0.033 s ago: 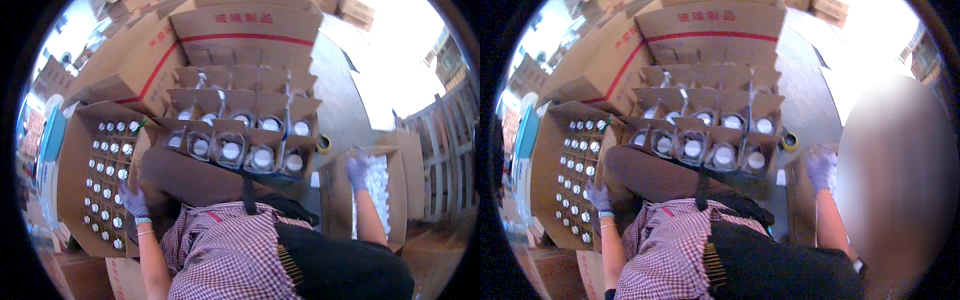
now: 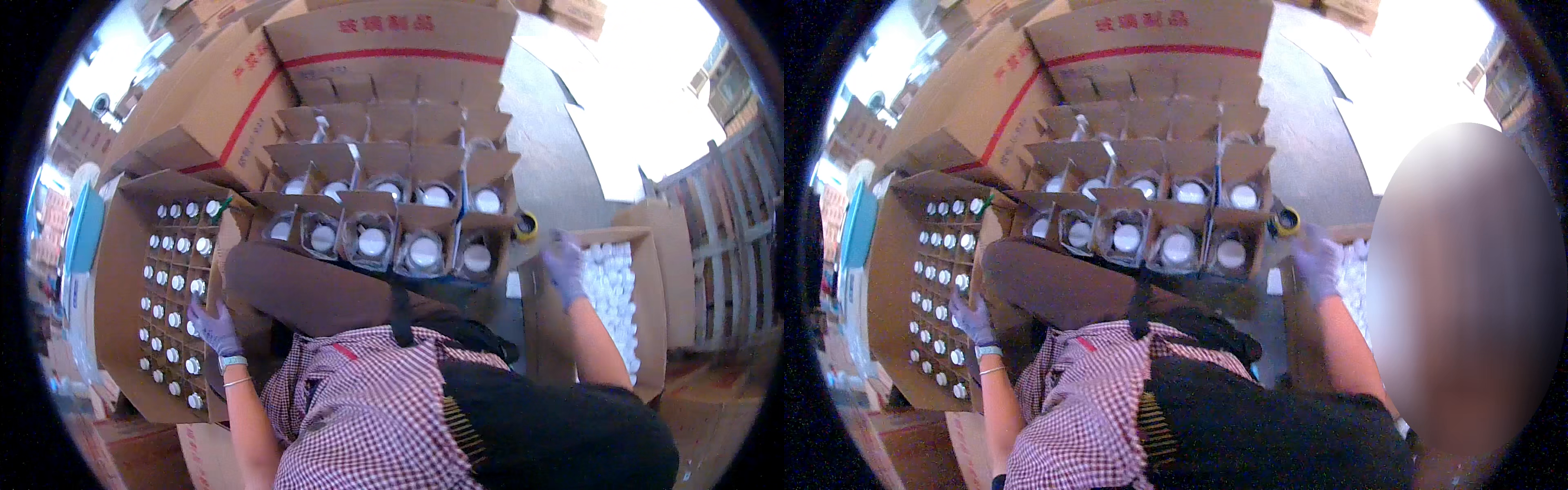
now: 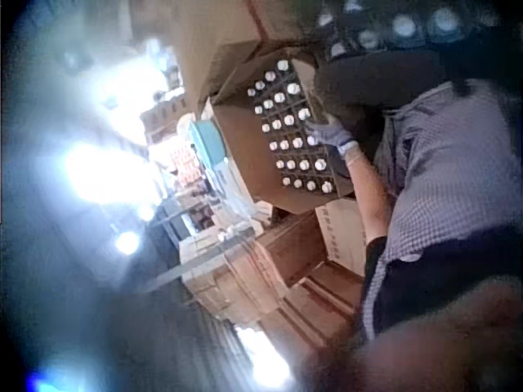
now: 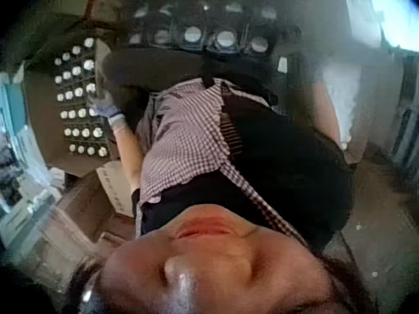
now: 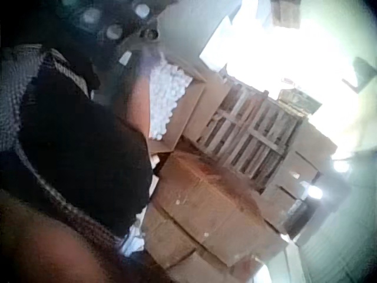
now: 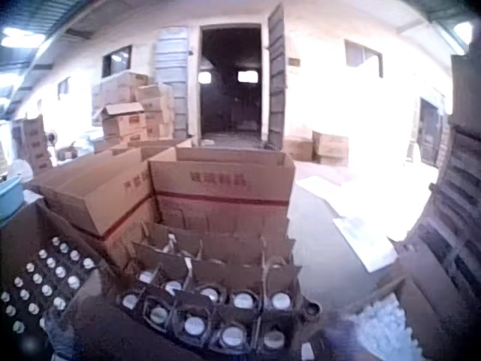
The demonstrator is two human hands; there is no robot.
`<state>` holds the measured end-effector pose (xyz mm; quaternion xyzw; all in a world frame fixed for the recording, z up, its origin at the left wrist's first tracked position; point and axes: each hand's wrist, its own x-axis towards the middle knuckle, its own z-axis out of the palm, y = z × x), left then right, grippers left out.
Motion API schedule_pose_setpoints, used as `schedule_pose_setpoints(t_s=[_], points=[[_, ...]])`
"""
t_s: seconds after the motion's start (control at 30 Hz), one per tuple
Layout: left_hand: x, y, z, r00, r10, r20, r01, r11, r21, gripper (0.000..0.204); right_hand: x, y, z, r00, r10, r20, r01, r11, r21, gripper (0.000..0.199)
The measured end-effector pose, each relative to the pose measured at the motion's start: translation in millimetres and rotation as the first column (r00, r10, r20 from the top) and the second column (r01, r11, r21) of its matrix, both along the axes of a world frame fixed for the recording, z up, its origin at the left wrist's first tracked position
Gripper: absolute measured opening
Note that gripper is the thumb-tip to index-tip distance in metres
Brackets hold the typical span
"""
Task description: The person sits on the floor in a warehouse and packs small glass jars into a large cardboard box. They first place white foam inserts into the jar openings, then arrange blue product boxes on top of the jars to secure them. Finally, they lift the filled box and place it into a larger shipping container.
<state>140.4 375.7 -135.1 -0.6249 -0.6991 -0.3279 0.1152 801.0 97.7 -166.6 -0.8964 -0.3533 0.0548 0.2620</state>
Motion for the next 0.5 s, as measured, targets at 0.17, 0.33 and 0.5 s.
schedule_pose_setpoints(t_s=[0.17,0.33,0.5], points=[[159,-21,87,0.863,-0.492,-0.111,0.504,0.833,0.228,0.053,-62,53,-73,0.94,-0.082,-0.33,0.07,0.996,-0.048,0.112],[271,-49,91,0.472,-0.881,0.024,0.86,0.454,-0.234,0.054,-121,95,-108,0.939,-0.233,-0.252,0.182,0.96,-0.212,0.13],[291,-39,52,0.283,-0.936,0.211,0.881,0.166,-0.444,0.055,-127,116,-162,0.943,-0.286,-0.172,0.228,0.928,-0.294,0.12]])
